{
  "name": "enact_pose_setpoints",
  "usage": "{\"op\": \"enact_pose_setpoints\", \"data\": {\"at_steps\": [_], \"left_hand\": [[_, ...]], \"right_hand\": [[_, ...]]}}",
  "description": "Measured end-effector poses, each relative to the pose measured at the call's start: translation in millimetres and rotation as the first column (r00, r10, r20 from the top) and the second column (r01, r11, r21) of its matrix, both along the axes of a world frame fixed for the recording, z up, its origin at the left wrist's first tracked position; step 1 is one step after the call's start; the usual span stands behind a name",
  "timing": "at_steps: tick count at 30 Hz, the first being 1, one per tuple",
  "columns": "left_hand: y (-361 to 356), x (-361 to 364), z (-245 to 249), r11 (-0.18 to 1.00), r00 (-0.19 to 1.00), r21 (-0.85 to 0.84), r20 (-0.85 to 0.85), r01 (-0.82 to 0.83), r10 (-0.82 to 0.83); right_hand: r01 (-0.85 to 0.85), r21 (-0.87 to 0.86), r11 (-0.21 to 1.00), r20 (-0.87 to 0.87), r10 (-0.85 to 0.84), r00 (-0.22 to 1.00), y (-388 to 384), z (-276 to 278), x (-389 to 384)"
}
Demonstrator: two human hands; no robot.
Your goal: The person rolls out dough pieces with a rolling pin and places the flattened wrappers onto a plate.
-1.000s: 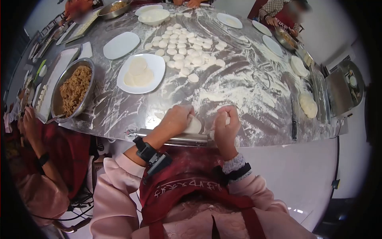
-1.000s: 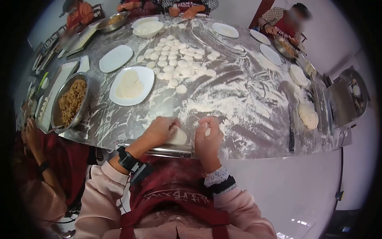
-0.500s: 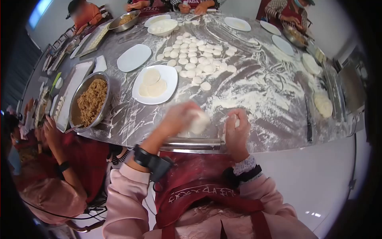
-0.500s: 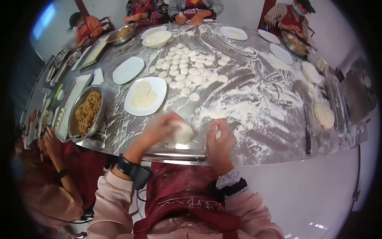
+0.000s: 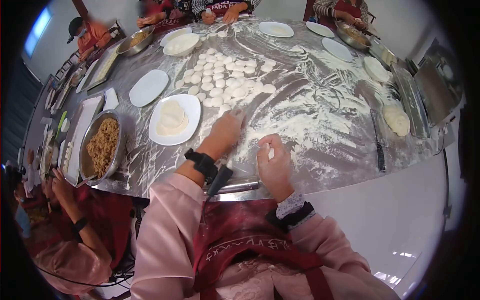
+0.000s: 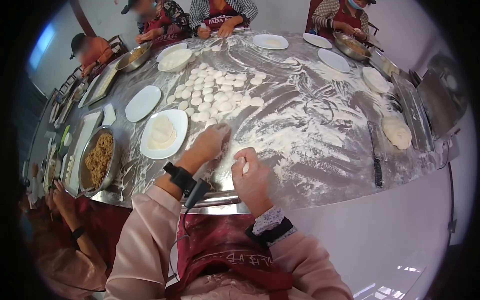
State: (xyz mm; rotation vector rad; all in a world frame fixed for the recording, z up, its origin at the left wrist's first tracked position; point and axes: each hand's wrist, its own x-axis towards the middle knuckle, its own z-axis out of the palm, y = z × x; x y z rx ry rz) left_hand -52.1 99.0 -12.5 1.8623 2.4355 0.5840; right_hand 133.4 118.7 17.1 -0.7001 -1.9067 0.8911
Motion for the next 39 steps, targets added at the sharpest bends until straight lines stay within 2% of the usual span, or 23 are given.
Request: {"op": "enact_pose_setpoints", "data": {"at_steps": [1, 3, 4, 5, 8, 12, 14, 16, 17, 18, 19, 20, 22, 23, 25, 28, 31, 32, 33, 34, 36, 37, 39], "left_hand": [[-4, 4, 2, 1.000, 1.000, 0.007, -0.007, 0.003, -0.003], [-20, 14, 10, 0.981, 0.984, -0.191, -0.163, 0.039, -0.071], [-34, 23, 14, 0.995, 0.992, -0.099, -0.122, 0.005, -0.017], [-48, 29, 18, 0.996, 0.997, -0.083, -0.076, 0.016, -0.022], [-77, 30, 8, 0.991, 0.977, -0.019, 0.170, -0.129, 0.131], [-90, 32, 19, 0.984, 0.966, -0.075, 0.194, -0.159, 0.171], [-85, 42, 30, 0.981, 0.852, -0.192, 0.509, -0.027, 0.123], [-84, 56, 30, 0.989, 0.857, -0.148, 0.509, -0.006, 0.082], [-82, 57, 15, 0.995, 0.887, -0.049, 0.457, 0.091, -0.058], [-81, 60, 12, 0.981, 0.900, 0.046, 0.391, 0.189, -0.192], [-81, 61, 10, 0.978, 0.918, 0.085, 0.339, 0.188, -0.206], [-82, 61, 8, 0.979, 0.916, 0.094, 0.346, 0.182, -0.204], [-87, 62, 26, 0.996, 0.855, -0.068, 0.518, 0.061, -0.017], [-88, 59, 31, 0.989, 0.835, -0.130, 0.550, 0.072, 0.011], [-88, 54, 21, 0.987, 0.824, -0.097, 0.564, 0.129, -0.053], [-75, 55, 2, 0.978, 0.828, 0.035, 0.526, 0.206, -0.194], [-66, 59, 11, 0.997, 0.888, -0.007, 0.456, 0.071, -0.060], [-67, 59, 11, 0.994, 0.894, -0.034, 0.442, 0.100, -0.075], [-67, 57, 12, 0.991, 0.901, -0.053, 0.423, 0.126, -0.092], [-70, 56, 14, 0.992, 0.899, -0.047, 0.429, 0.119, -0.088], [-83, 56, 13, 0.985, 0.905, -0.008, 0.396, 0.174, -0.156], [-85, 54, 12, 0.993, 0.862, -0.053, 0.503, 0.110, -0.069], [-87, 58, 13, 0.995, 0.865, -0.064, 0.500, 0.080, -0.037]], "right_hand": [[-0.006, -0.018, 1.000, 0.021, 0.007, 1.000, -1, 1, 1], [-0.008, -0.041, 0.999, 0.013, 0.008, 1.000, -2, 1, 0], [-0.005, -0.036, 0.999, 0.002, 0.005, 1.000, -3, 2, 1], [-0.012, -0.057, 0.998, 0.003, 0.012, 1.000, -3, 3, 1], [-0.007, -0.049, 0.999, 0.010, 0.008, 1.000, -3, 6, 0], [-0.016, -0.114, 0.993, 0.076, 0.025, 0.997, -6, 5, 5], [-0.015, -0.106, 0.994, 0.063, 0.021, 0.998, -5, 2, 2], [-0.006, 0.018, 1.000, -0.015, 0.006, 1.000, -3, -2, 1], [-0.004, 0.029, 1.000, -0.012, 0.004, 1.000, -4, -1, 3], [-0.021, -0.021, 1.000, 0.033, 0.022, 0.999, -4, 0, 6], [-0.039, -0.069, 0.997, 0.077, 0.044, 0.996, -4, 3, 8], [-0.043, -0.062, 0.997, 0.087, 0.048, 0.995, -6, 8, 12], [-0.110, -0.150, 0.983, 0.072, 0.122, 0.990, -21, 28, 23], [-0.112, -0.156, 0.981, 0.090, 0.127, 0.988, -25, 34, 25], [-0.147, -0.076, 0.986, 0.048, 0.151, 0.987, -26, 42, 20], [-0.061, 0.001, 0.998, 0.006, 0.061, 0.998, 5, 14, -18], [-0.004, 0.029, 1.000, 0.030, 0.003, 1.000, 18, 0, -40], [0.005, 0.042, 0.999, 0.031, -0.006, 0.999, 17, 3, -40], [0.000, -0.087, 0.996, 0.037, 0.004, 0.999, 8, 6, -29], [-0.007, -0.082, 0.997, 0.044, 0.011, 0.999, 2, 2, -17], [-0.027, -0.144, 0.989, -0.028, 0.024, 0.999, -11, -9, 11], [-0.034, -0.037, 0.999, -0.054, 0.032, 0.998, -13, -14, 18], [-0.026, -0.081, 0.996, -0.031, 0.023, 0.999, -5, -10, 3]]}}
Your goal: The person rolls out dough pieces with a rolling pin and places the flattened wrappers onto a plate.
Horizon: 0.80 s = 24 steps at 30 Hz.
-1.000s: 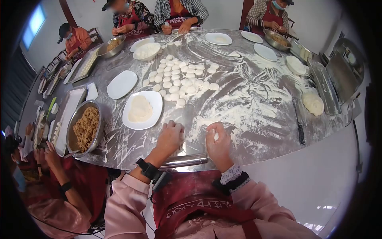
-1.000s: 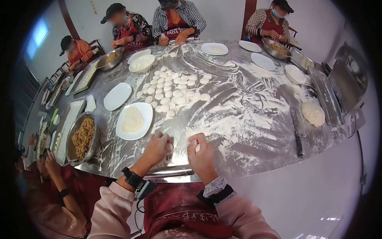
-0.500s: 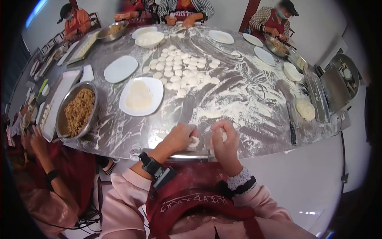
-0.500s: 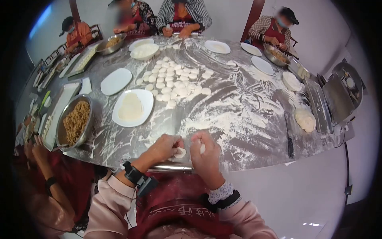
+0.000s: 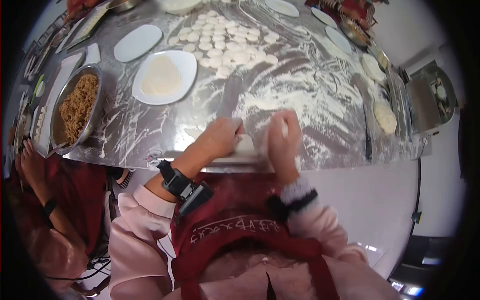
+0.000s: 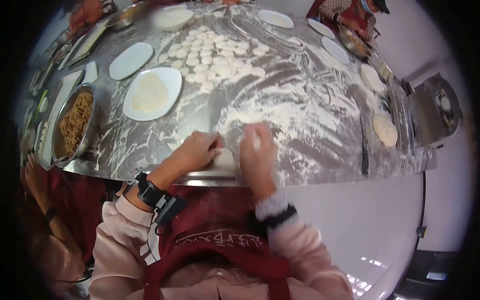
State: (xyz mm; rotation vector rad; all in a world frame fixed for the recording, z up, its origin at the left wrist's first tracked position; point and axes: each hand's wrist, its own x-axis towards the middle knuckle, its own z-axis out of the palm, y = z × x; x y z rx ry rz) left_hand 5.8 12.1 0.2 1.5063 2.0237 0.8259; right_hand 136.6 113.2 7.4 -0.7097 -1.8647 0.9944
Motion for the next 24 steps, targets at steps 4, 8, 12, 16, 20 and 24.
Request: {"op": "enact_pose_setpoints", "data": {"at_steps": [4, 8, 12, 16, 20, 24], "left_hand": [[19, 8, -6, 0.984, 0.982, 0.099, -0.107, -0.146, 0.156], [14, -2, 2, 0.997, 0.995, -0.029, -0.065, -0.077, 0.075], [-7, -2, 8, 0.990, 0.993, -0.081, 0.018, -0.111, 0.113], [7, 6, 1, 0.978, 0.973, 0.074, -0.116, -0.194, 0.202], [17, 2, -3, 0.970, 0.974, 0.122, -0.058, -0.209, 0.217], [-3, -7, 2, 0.994, 0.995, -0.055, -0.056, -0.089, 0.086]], "right_hand": [[0.070, 0.134, 0.989, 0.057, -0.078, 0.995, 25, 10, -59], [0.051, 0.082, 0.995, 0.016, -0.052, 0.999, 20, -2, -34], [0.033, -0.066, 0.997, -0.026, -0.035, 0.999, 0, -14, 5], [0.014, 0.004, 1.000, -0.008, -0.014, 1.000, 24, 5, -48], [0.024, 0.087, 0.996, 0.021, -0.026, 0.999, 24, -1, -44], [0.000, -0.099, 0.995, 0.036, 0.003, 0.999, -9, -1, 15]]}}
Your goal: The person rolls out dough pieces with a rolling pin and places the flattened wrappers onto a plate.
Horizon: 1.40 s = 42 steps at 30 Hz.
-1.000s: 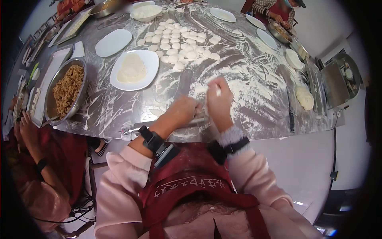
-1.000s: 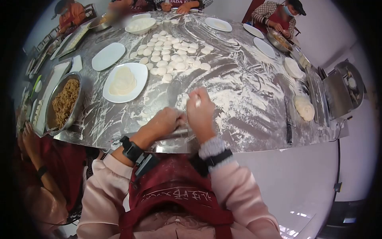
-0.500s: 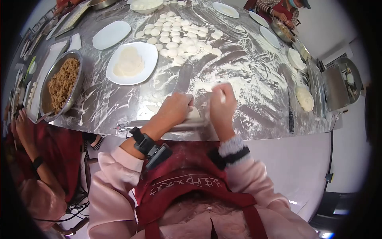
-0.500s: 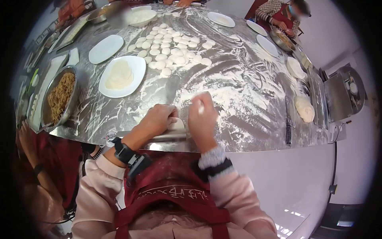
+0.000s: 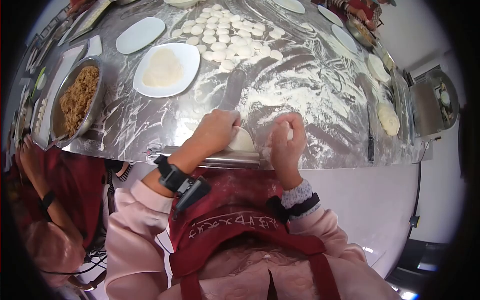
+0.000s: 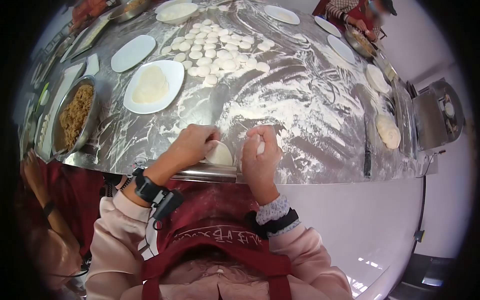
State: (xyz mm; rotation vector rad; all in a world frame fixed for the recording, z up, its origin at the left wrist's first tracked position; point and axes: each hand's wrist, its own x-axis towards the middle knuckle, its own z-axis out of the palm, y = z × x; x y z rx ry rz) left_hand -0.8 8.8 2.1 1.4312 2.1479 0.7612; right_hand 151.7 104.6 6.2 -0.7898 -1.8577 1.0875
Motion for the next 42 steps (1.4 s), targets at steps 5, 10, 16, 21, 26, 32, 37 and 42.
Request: {"op": "enact_pose_setpoints", "data": {"at_steps": [5, 10, 16, 21, 26, 32, 37, 42], "left_hand": [[10, 13, -4, 0.991, 0.990, 0.101, -0.108, -0.083, 0.094], [14, 9, -4, 0.998, 0.998, 0.059, -0.053, -0.031, 0.034], [-7, 2, 4, 0.997, 0.997, -0.033, -0.016, -0.073, 0.073], [12, 11, -4, 0.982, 0.990, 0.129, -0.030, -0.136, 0.141], [6, 5, 2, 0.999, 0.997, -0.024, -0.071, -0.028, 0.026], [3, 14, -3, 0.998, 1.000, 0.060, -0.012, -0.023, 0.023], [22, 14, -5, 0.985, 0.997, 0.158, -0.019, -0.065, 0.069], [2, 4, -1, 0.999, 1.000, 0.046, -0.019, -0.021, 0.022]], "right_hand": [[-0.024, 0.030, 0.999, -0.074, 0.026, 0.997, 28, 6, -55], [0.025, 0.172, 0.985, -0.037, -0.019, 0.999, 31, -2, -53], [-0.006, 0.003, 1.000, -0.090, 0.006, 0.996, -5, -6, 5], [-0.002, 0.160, 0.987, 0.003, 0.001, 1.000, 39, 7, -73], [-0.015, 0.064, 0.998, -0.056, 0.019, 0.998, 27, -3, -44], [0.066, 0.067, 0.996, -0.021, -0.065, 0.998, 21, -1, -46], [0.059, 0.245, 0.968, 0.011, -0.064, 0.998, 30, 10, -65], [-0.017, 0.075, 0.997, -0.019, 0.018, 1.000, -2, -2, 4]]}}
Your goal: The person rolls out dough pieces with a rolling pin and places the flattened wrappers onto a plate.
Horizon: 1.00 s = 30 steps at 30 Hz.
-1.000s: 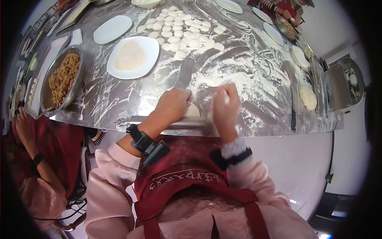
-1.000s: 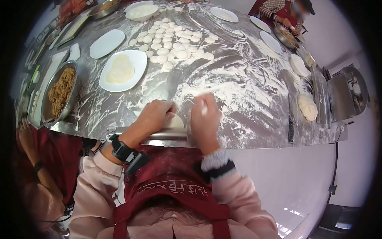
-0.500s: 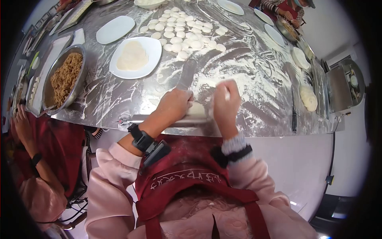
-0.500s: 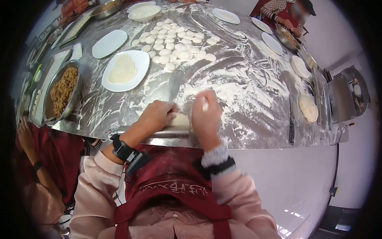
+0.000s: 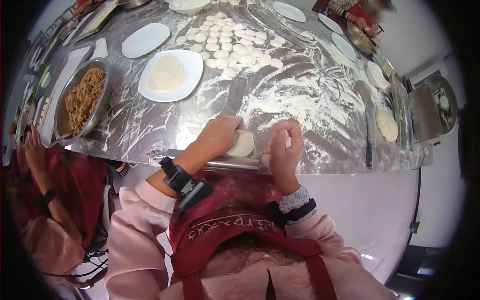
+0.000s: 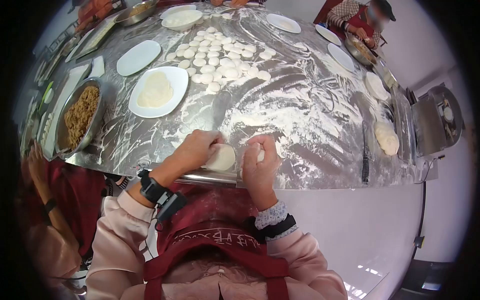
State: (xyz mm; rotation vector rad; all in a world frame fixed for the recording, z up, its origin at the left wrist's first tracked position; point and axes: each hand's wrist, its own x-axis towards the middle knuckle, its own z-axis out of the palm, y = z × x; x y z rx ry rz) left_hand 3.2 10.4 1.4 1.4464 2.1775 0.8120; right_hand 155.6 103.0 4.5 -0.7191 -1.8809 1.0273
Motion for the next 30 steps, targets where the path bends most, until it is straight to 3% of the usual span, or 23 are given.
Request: {"op": "enact_pose_setpoints", "data": {"at_steps": [3, 5, 7, 8, 9, 11, 13, 15, 18, 21, 23, 25, 27, 29, 30], "left_hand": [[0, 5, 6, 0.999, 0.994, -0.009, 0.106, 0.036, -0.035], [11, 8, 3, 0.999, 0.994, 0.049, 0.102, 0.024, -0.029], [20, 12, 3, 0.989, 0.997, 0.138, 0.063, -0.052, 0.044], [22, 12, 3, 0.997, 0.998, 0.079, 0.062, -0.013, 0.009], [20, 10, 3, 0.996, 0.998, 0.087, 0.059, -0.026, 0.021], [17, 7, -4, 0.996, 0.986, -0.032, -0.141, 0.086, -0.090], [10, 2, -4, 0.997, 0.989, -0.021, -0.129, 0.069, -0.071], [3, 1, 1, 1.000, 0.994, -0.008, 0.103, 0.025, -0.024], [11, 11, 2, 0.998, 0.996, 0.060, 0.087, -0.022, 0.017], [17, 14, 2, 0.987, 0.993, 0.130, 0.082, -0.098, 0.088], [14, 11, -2, 0.997, 0.990, -0.006, -0.122, 0.077, -0.077], [6, 6, -6, 0.999, 0.989, -0.007, -0.143, 0.048, -0.048], [-3, 5, 5, 0.995, 0.992, 0.012, 0.079, -0.102, 0.101], [-5, 6, -6, 0.998, 0.992, 0.030, 0.113, -0.054, 0.050], [-2, 10, -5, 0.996, 0.989, 0.042, 0.132, -0.074, 0.068]], "right_hand": [[0.003, -0.064, 0.998, -0.051, -0.006, 0.999, 18, -4, -29], [0.009, -0.091, 0.996, 0.007, -0.009, 1.000, 27, 10, -51], [0.074, 0.184, 0.980, 0.054, -0.085, 0.995, 31, 13, -64], [0.094, 0.079, 0.992, 0.076, -0.100, 0.992, 29, 8, -61], [0.082, 0.088, 0.993, 0.072, -0.089, 0.993, 26, 5, -52], [0.060, 0.028, 0.998, -0.002, -0.060, 0.998, 16, -4, -25], [0.045, -0.036, 0.998, 0.020, -0.044, 0.999, 0, 2, -5], [0.054, -0.112, 0.992, 0.047, -0.048, 0.998, -3, 6, -4], [0.050, 0.045, 0.998, -0.022, -0.049, 0.999, 21, 17, -46], [0.060, 0.147, 0.987, 0.075, -0.072, 0.995, 29, 9, -60], [0.031, -0.016, 0.999, -0.027, -0.032, 0.999, 27, -8, -40], [0.024, -0.052, 0.998, -0.014, -0.025, 1.000, 6, -7, -8], [0.041, -0.105, 0.994, -0.001, -0.041, 0.999, -3, -2, -2], [0.097, -0.142, 0.985, 0.025, -0.095, 0.995, 0, 3, -12], [0.070, -0.011, 0.997, -0.035, -0.071, 0.997, 13, -3, -26]]}}
